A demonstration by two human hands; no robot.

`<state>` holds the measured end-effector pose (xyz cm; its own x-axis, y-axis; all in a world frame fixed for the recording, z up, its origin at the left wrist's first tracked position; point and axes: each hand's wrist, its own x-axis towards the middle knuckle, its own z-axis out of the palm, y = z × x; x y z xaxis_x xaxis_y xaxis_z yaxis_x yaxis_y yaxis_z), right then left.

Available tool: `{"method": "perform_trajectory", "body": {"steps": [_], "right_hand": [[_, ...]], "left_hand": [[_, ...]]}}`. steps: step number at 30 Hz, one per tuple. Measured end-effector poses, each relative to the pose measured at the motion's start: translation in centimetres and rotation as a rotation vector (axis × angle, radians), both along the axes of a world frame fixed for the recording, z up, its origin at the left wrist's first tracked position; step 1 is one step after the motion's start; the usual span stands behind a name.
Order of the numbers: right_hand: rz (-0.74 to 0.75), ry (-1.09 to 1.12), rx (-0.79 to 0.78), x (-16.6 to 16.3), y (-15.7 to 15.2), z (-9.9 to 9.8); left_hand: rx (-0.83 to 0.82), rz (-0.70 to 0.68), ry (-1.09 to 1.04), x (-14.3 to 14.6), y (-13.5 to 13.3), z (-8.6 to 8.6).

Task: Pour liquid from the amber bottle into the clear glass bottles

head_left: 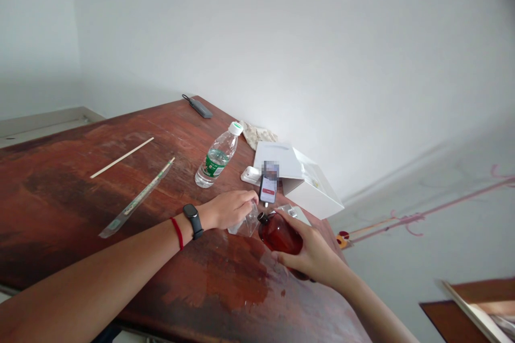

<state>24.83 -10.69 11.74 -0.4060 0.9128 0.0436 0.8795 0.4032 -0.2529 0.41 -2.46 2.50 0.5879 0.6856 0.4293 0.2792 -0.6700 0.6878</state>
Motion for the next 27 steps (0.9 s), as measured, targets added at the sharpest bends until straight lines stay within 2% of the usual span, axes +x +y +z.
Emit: {"method": "perform_trajectory", "body": {"steps": [18, 22, 27], "right_hand": [[-0.006, -0.021, 0.051, -0.17, 0.25, 0.08], [-0.010, -0.048, 0.088, -0.49, 0.18, 0.40], [-0.025, -0.096, 0.063, -0.88, -0.04, 0.99]], "left_hand": [[-0.005, 0.028, 0.028, -0.15, 0.21, 0.10], [-0.006, 0.032, 0.031, -0.16, 0.06, 0.28], [-0.003, 0.024, 0.028, -0.34, -0.10, 0.50]]}}
